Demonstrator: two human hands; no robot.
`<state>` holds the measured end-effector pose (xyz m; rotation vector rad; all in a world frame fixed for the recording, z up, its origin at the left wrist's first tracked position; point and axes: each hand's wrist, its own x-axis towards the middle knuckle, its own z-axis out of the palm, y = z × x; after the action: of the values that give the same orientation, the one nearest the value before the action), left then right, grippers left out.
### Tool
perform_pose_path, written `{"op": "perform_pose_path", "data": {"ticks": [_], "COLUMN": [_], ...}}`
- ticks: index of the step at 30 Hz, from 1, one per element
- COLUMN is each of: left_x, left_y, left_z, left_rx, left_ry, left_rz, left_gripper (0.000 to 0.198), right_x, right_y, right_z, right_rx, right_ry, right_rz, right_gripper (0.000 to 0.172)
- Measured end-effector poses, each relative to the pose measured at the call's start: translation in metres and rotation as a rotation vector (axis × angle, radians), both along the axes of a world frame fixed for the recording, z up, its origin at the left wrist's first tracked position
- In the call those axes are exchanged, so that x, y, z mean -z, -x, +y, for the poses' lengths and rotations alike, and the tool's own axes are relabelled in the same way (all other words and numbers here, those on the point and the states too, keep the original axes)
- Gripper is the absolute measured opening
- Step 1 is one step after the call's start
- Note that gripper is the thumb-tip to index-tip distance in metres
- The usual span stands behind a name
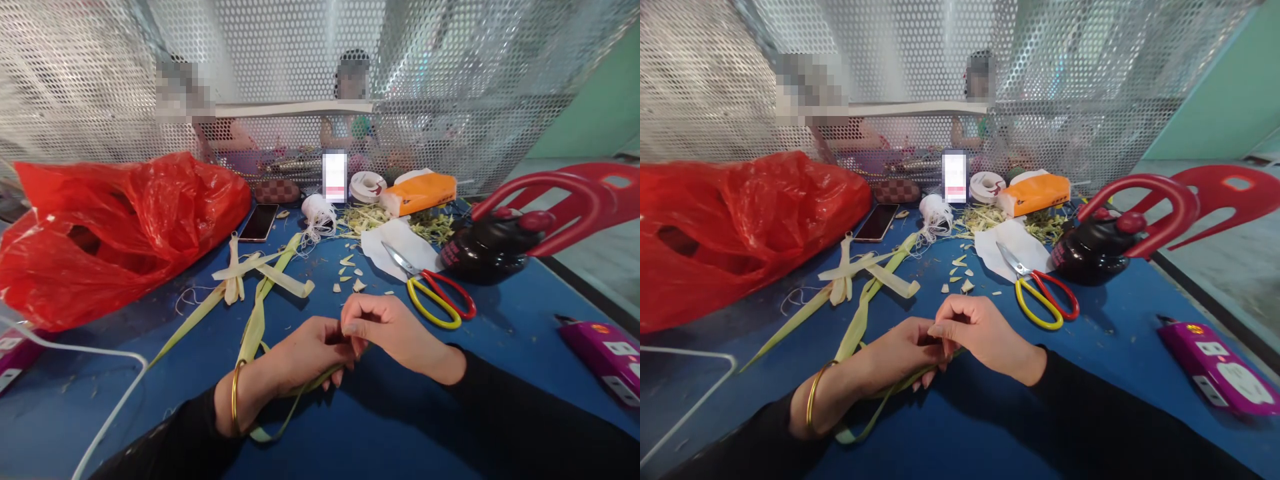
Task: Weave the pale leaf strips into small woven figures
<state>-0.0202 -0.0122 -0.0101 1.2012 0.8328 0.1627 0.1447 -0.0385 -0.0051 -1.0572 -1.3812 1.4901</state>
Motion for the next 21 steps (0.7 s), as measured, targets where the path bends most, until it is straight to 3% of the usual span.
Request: {"op": "perform_pose_path", "data": {"ticks": [7,13,21], "left_x": [-0.0059,-0.0059,-0.0051], "left_y": [-0.0006,-0.0002,-0.0015], "left_z": [0.0006,0.0010,-0.0005], "left_rx": [0.020,-0.002,-0.069], "left_ry": [0.015,0.039,0.000], "left_rz": [0.031,0.034,0.034], "left_gripper": [0.004,0.011,0.010], "right_x": [0.0061,0.0045,0.0023], "right_y": [0.0032,0.0035,0.0008], "right_z": [0.0013,0.0017,0.0017], "right_rx": [0.086,0.150,0.126], "right_ry": [0.093,0.085,0.021], "right_rz": [-0.004,-0.045,-0.065], "right_gripper": [0.029,0.024,0.016]}}
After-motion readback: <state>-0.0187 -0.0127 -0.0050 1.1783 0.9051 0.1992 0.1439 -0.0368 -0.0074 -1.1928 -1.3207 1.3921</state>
